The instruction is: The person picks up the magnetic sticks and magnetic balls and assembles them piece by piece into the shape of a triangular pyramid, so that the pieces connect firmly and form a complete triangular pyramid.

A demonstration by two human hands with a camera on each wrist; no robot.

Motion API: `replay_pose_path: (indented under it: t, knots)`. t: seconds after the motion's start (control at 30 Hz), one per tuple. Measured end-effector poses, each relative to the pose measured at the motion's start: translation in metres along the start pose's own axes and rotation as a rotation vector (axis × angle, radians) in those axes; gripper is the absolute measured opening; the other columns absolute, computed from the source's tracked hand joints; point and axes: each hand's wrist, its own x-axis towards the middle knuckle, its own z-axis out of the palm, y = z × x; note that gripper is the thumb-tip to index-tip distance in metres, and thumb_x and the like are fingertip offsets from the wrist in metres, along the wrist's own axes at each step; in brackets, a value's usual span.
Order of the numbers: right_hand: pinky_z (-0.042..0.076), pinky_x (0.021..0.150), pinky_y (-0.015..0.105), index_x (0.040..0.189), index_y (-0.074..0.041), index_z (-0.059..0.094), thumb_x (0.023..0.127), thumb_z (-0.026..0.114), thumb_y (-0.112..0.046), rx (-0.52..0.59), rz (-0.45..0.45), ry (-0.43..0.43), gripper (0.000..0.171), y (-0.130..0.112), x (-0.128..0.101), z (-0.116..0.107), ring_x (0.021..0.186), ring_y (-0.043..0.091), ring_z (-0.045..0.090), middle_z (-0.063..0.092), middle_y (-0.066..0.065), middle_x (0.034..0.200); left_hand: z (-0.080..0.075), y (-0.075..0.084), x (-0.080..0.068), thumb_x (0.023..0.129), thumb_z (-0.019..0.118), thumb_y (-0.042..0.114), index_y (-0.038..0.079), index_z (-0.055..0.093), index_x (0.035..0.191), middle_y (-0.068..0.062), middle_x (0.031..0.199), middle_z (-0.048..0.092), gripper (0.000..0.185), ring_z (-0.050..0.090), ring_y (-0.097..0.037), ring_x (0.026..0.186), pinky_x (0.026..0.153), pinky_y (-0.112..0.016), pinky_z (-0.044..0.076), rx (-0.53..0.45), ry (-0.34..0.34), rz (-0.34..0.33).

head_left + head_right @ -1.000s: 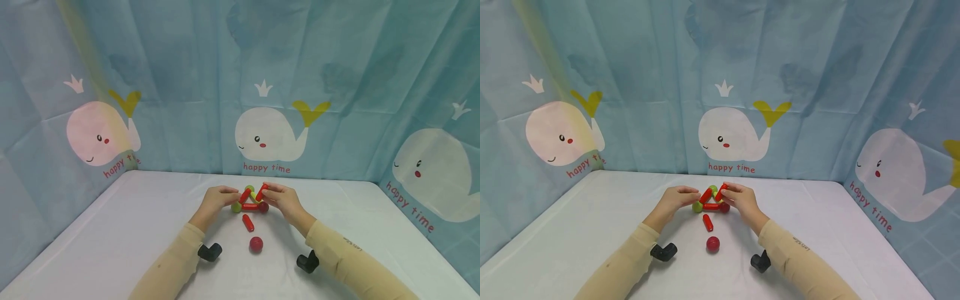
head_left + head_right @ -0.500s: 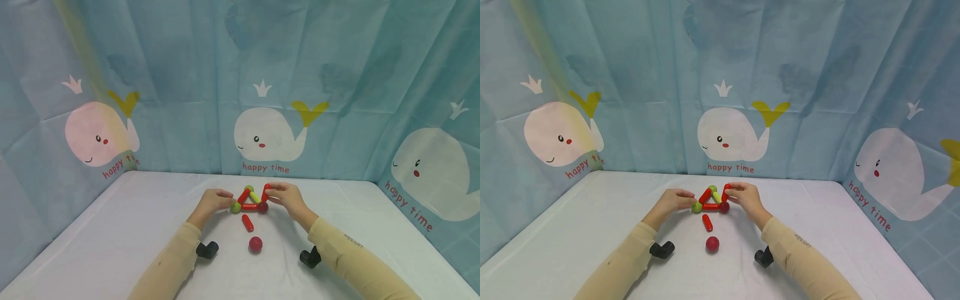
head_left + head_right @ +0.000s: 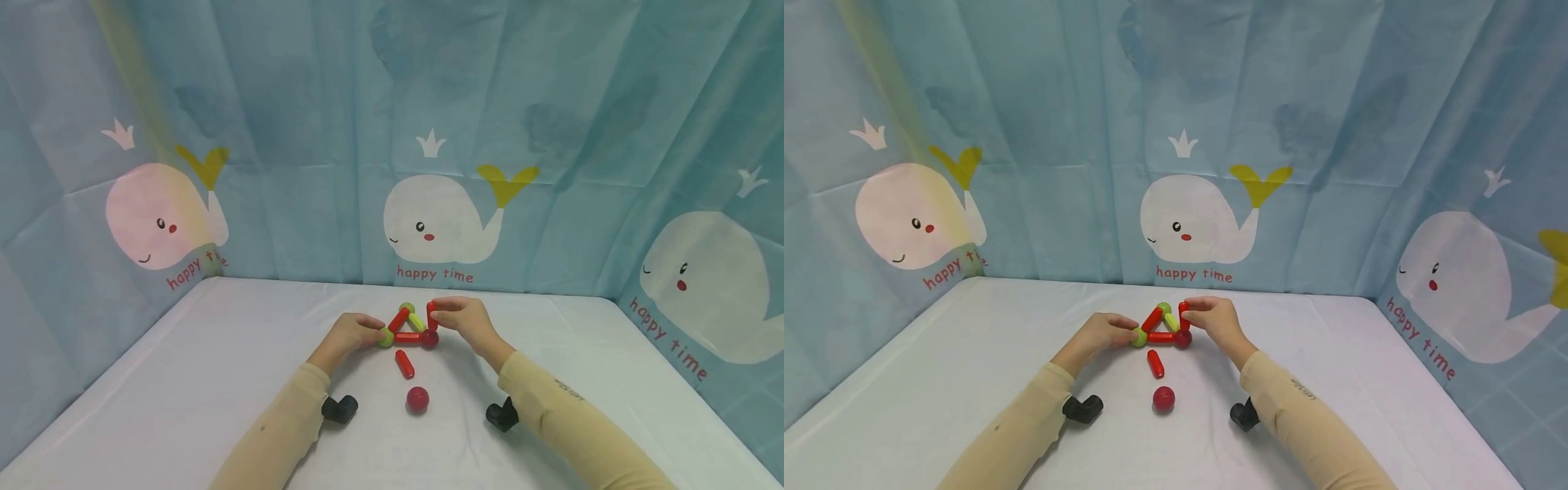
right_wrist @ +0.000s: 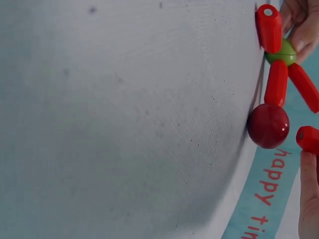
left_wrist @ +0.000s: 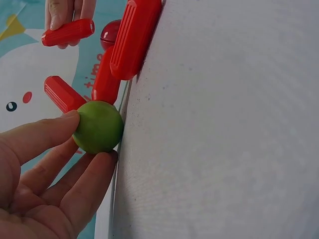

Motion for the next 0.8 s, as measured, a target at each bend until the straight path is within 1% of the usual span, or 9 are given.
replay_pose_path:
  t: [0.23, 0.5, 0.63, 0.8]
  knots:
    - [0.054, 0.098, 0.039, 0.124, -0.009, 0.069, 0.092, 0.070, -0.019, -0.010, -0.008, 0.006, 0.034, 0.003, 0.006, 0.003, 0.115, 0.026, 0.068, 0.070, 0.013, 0.124, -0.002, -0.001, -0.001, 0.085, 0.078, 0.017, 0.011, 0.075, 0.108, -0.010, 0.118, 0.069, 0.024, 0.066, -0.020, 0.099, 0.095, -0.036, 0.056, -0.026, -0.014, 0.026]
    - [0.054, 0.099, 0.039, 0.124, -0.010, 0.070, 0.092, 0.070, -0.018, -0.039, -0.020, 0.015, 0.033, 0.006, 0.007, 0.008, 0.115, 0.026, 0.068, 0.071, 0.012, 0.123, -0.001, -0.001, 0.000, 0.085, 0.078, 0.020, 0.013, 0.076, 0.108, -0.010, 0.118, 0.069, 0.024, 0.064, -0.022, 0.102, 0.097, -0.037, 0.055, -0.017, -0.011, 0.014]
    - [0.054, 0.099, 0.040, 0.124, -0.012, 0.070, 0.092, 0.071, -0.019, -0.051, -0.008, 0.011, 0.032, 0.006, 0.008, 0.011, 0.114, 0.025, 0.068, 0.071, 0.010, 0.123, -0.001, -0.002, 0.000, 0.084, 0.079, 0.019, 0.012, 0.076, 0.107, -0.010, 0.118, 0.069, 0.024, 0.064, -0.021, 0.101, 0.097, -0.038, 0.055, -0.024, -0.015, 0.019]
    - [0.053, 0.099, 0.040, 0.123, -0.010, 0.070, 0.093, 0.070, -0.017, -0.059, -0.025, 0.006, 0.031, 0.006, 0.009, 0.012, 0.115, 0.026, 0.068, 0.071, 0.011, 0.122, -0.001, -0.001, -0.001, 0.084, 0.079, 0.018, 0.011, 0.076, 0.107, -0.010, 0.117, 0.069, 0.024, 0.064, -0.021, 0.100, 0.097, -0.039, 0.054, -0.032, -0.020, 0.028]
